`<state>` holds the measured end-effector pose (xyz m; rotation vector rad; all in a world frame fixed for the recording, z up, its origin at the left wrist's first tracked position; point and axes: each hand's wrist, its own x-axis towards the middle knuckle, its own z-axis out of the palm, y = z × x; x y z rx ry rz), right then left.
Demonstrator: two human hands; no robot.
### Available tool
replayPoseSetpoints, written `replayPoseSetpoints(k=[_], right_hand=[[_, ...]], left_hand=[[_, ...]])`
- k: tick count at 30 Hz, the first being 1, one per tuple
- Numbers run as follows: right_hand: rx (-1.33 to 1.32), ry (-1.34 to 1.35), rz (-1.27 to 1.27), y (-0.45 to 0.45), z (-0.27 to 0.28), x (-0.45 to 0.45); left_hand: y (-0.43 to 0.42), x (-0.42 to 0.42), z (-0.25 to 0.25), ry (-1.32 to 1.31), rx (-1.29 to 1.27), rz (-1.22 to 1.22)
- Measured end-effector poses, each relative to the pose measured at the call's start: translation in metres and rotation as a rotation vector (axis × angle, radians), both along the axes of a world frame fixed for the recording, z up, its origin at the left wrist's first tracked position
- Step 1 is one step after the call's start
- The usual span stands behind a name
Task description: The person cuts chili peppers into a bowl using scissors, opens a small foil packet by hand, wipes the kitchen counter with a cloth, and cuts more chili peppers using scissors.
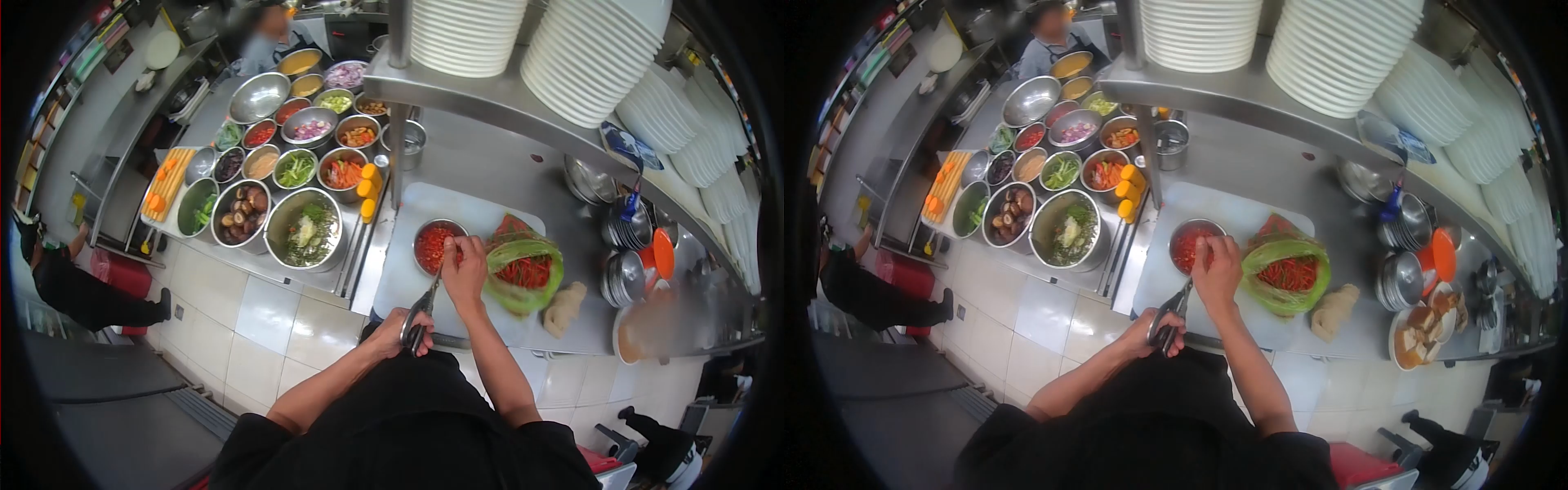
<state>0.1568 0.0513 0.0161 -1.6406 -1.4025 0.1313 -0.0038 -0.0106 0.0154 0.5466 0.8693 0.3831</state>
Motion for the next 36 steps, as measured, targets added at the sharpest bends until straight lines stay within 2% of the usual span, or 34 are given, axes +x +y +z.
replayPoseSetpoints(k=[1,3,5,6,7,8,9,10,11,13,16,19,21,24,28,30,31,33,36], right_hand=[[0.008,0.010,0.009,0.007,0.007,-0.009],[0.015,0.032,0.183,0.023,0.024,-0.035],[0.147,0.175,0.375,0.042,0.046,-0.072],[0.123,0.142,0.429,0.051,0.058,-0.091],[0.131,0.241,0.526,0.067,0.050,-0.112],[0.218,0.137,0.539,0.077,0.052,-0.127],[0.128,0.089,0.568,0.082,0.054,-0.134],[-0.025,0.102,0.584,0.081,0.063,-0.134],[-0.010,0.119,0.549,0.076,0.069,-0.131],[0.093,0.122,0.445,0.067,0.065,-0.115],[0.030,0.206,0.320,0.034,0.059,-0.060],[0.083,0.138,0.010,0.004,0.025,0.010],[0.055,-0.031,-0.292,-0.026,-0.001,0.065],[-0.117,-0.036,-0.524,-0.067,-0.013,0.133],[-0.286,-0.076,-0.579,-0.083,-0.030,0.187],[-0.423,-0.172,-0.445,-0.078,-0.031,0.198],[-0.423,-0.166,-0.451,-0.074,-0.031,0.201],[-0.612,-0.207,-0.441,-0.066,-0.030,0.202],[-0.644,-0.221,-0.404,-0.062,-0.027,0.206]], left_hand=[[0.000,-0.001,-0.001,0.010,0.008,0.009],[0.000,-0.002,-0.002,0.001,0.009,-0.011],[-0.001,-0.004,-0.005,0.000,0.028,-0.058],[-0.001,-0.004,-0.004,-0.004,0.039,-0.013],[-0.002,-0.003,-0.004,-0.012,0.050,0.022],[-0.003,-0.004,-0.015,-0.028,0.085,0.032],[-0.006,-0.004,-0.021,-0.030,0.084,-0.031],[-0.007,-0.006,-0.027,-0.071,0.099,0.022],[-0.006,-0.007,-0.029,-0.112,0.112,0.081],[-0.004,-0.006,-0.018,-0.081,0.112,0.028],[-0.004,-0.013,-0.026,-0.049,0.064,0.024],[-0.003,-0.015,-0.026,-0.039,0.020,0.042],[-0.004,-0.016,-0.030,-0.054,0.026,0.037],[-0.004,-0.014,-0.026,-0.044,0.047,0.035],[0.002,-0.010,-0.023,-0.031,0.050,0.003],[0.004,-0.010,-0.025,-0.039,0.058,-0.002],[0.004,-0.010,-0.026,-0.051,0.064,-0.001],[0.004,-0.009,-0.027,-0.044,0.064,-0.001],[0.002,-0.008,-0.025,-0.037,0.069,0.019]])
